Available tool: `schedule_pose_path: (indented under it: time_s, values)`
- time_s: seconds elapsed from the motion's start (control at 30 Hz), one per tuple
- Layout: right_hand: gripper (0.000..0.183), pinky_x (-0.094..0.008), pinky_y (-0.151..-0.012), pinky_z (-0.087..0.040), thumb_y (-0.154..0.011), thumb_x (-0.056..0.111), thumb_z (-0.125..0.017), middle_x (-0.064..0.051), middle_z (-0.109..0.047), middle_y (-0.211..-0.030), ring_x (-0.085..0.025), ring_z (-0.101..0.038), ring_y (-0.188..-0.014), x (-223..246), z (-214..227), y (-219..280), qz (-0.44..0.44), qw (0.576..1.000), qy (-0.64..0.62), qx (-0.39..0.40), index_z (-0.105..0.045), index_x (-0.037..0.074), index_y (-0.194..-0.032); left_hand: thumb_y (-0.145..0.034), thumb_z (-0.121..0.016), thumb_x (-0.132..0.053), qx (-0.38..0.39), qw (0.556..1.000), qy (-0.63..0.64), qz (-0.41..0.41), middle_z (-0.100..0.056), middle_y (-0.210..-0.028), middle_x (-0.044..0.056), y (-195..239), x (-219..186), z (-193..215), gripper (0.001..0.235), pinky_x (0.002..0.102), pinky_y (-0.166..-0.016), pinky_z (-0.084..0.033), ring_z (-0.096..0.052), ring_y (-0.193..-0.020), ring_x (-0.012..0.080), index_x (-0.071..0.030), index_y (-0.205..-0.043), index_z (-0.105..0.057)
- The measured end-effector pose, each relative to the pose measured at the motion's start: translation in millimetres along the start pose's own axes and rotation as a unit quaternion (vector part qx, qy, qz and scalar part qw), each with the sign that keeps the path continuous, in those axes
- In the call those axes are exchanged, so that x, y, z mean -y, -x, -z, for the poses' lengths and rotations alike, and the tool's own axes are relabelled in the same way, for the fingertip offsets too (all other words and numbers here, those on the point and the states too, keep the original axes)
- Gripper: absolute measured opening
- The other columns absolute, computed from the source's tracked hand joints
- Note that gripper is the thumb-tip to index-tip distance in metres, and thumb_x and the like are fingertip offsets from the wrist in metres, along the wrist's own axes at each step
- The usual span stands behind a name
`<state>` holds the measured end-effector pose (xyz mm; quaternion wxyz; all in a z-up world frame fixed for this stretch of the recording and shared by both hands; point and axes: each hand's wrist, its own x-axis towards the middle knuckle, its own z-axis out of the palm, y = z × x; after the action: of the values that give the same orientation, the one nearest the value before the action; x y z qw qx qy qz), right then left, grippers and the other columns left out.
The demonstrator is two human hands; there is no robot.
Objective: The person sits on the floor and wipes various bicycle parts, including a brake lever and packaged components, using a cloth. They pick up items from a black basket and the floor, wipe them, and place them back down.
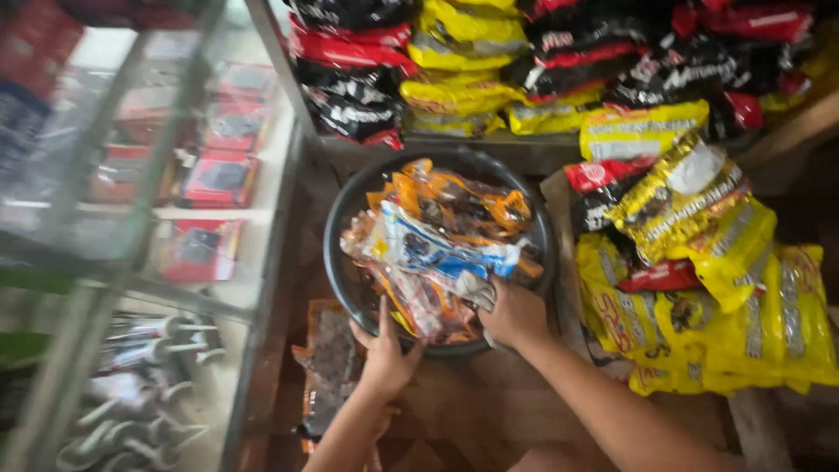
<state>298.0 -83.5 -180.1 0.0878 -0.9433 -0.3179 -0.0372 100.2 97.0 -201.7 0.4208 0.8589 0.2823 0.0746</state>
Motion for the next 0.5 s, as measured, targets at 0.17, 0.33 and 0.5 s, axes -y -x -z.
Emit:
schedule_pose_path:
  time_s: [0.17,0.33,0.5]
  values:
    - [0.06,-0.052,-0.089,-0.059,-0.068,0.048,-0.072,-0.015,-0.077,-0.099,-0.039,-0.074,-0.098,1.0,8.5,10.3,-0.07,0.992,-0.102,0.012,-0.069,0.018,-0.12,-0.084,-0.078,-0.018,-0.108,0.986,0.043,-0.123,-0.062,-0.107,0.019,15.2,-18.5,10.7,0.097,0.051,-0.118,-0.02,-0.06,-0.099,0.0343,-0.004,-0.16,-0.019]
    - [0.057,-0.054,-0.087,-0.057,-0.065,0.035,-0.079,-0.02,-0.075,-0.099,-0.043,-0.071,-0.099,-12.2,-7.9,22.8,-0.04,0.968,-0.222,-0.11,-0.071,0.011,-0.116,-0.087,-0.078,-0.022,-0.061,0.982,0.169,0.05,0.004,-0.153,0.049,65.7,-36.6,-5.8,0.096,0.068,-0.109,-0.039,-0.037,-0.133,0.0657,-0.032,-0.163,-0.021]
    - [0.046,-0.055,-0.074,-0.056,-0.063,0.017,-0.083,-0.025,-0.072,-0.087,-0.047,-0.07,-0.094,-4.3,3.9,24.8,-0.005,0.907,-0.375,-0.192,-0.074,0.002,-0.105,-0.089,-0.073,-0.012,-0.133,0.962,0.239,0.001,-0.011,-0.156,0.029,120.6,5.6,-54.3,0.074,0.058,-0.106,-0.049,-0.053,-0.132,0.0474,-0.023,-0.155,-0.042]
